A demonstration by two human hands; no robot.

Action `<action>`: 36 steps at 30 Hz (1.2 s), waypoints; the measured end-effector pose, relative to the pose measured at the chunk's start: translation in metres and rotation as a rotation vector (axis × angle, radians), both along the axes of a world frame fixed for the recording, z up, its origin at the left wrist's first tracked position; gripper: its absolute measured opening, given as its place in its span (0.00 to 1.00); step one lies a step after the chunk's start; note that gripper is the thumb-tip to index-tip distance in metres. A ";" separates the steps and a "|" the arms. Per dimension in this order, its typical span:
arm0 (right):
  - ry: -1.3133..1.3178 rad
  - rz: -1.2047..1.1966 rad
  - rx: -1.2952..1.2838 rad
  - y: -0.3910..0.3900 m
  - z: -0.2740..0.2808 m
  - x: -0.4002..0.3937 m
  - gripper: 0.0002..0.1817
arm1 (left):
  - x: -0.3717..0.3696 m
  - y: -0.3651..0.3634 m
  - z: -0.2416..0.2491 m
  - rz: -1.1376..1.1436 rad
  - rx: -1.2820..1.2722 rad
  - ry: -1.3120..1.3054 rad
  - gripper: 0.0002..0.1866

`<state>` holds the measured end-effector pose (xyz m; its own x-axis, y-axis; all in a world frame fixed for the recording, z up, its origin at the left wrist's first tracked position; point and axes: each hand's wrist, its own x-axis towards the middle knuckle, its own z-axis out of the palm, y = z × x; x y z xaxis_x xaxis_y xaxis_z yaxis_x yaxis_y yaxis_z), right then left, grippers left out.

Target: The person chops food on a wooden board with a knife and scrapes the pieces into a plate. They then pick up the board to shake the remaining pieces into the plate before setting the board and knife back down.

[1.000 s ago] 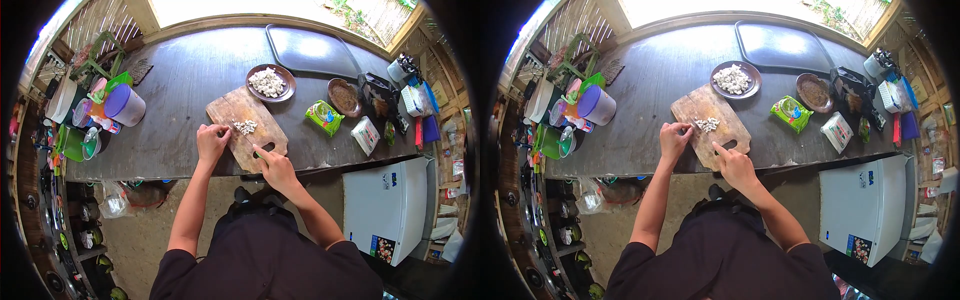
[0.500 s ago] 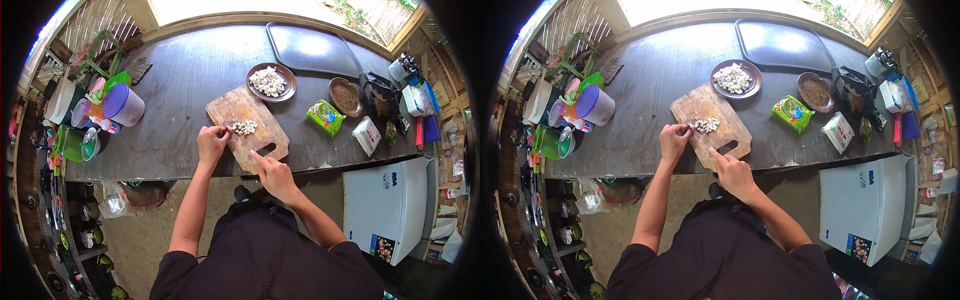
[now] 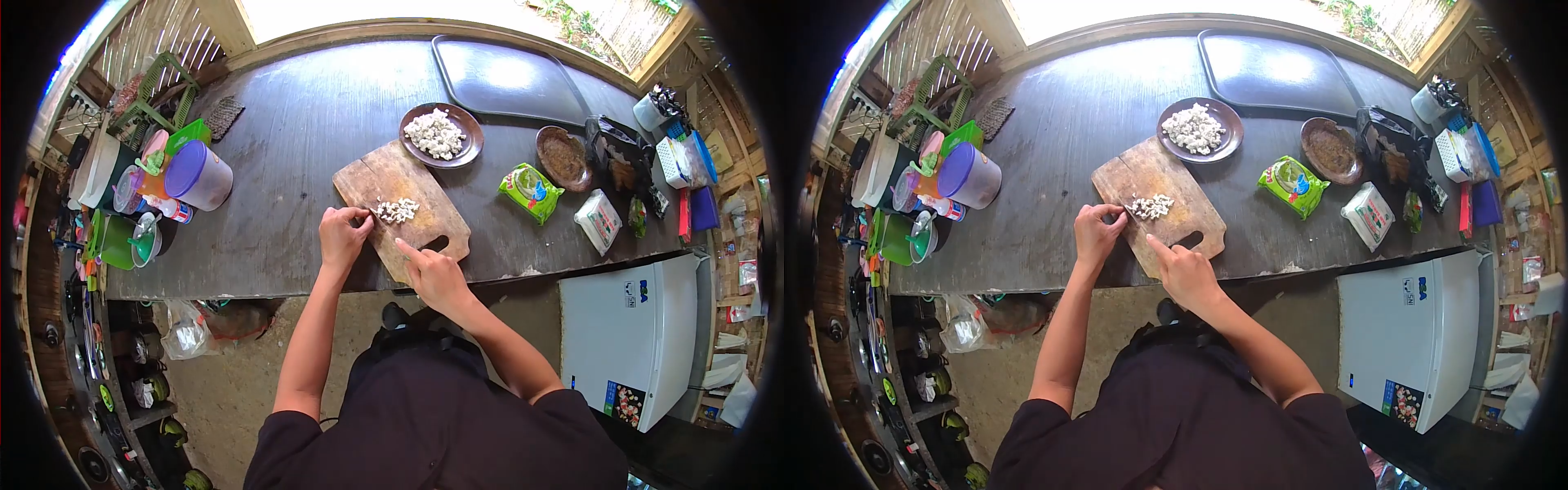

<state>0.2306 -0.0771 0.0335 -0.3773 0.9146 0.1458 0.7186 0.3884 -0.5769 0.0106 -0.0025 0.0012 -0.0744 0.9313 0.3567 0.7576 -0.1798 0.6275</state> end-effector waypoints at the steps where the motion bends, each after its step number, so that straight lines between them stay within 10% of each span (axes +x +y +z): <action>1: -0.017 -0.002 -0.005 0.002 0.000 -0.002 0.24 | 0.000 0.000 0.000 0.002 0.000 -0.003 0.09; 36: 0.051 -0.038 -0.023 -0.015 0.003 0.019 0.27 | -0.007 0.004 -0.005 -0.138 0.116 0.008 0.08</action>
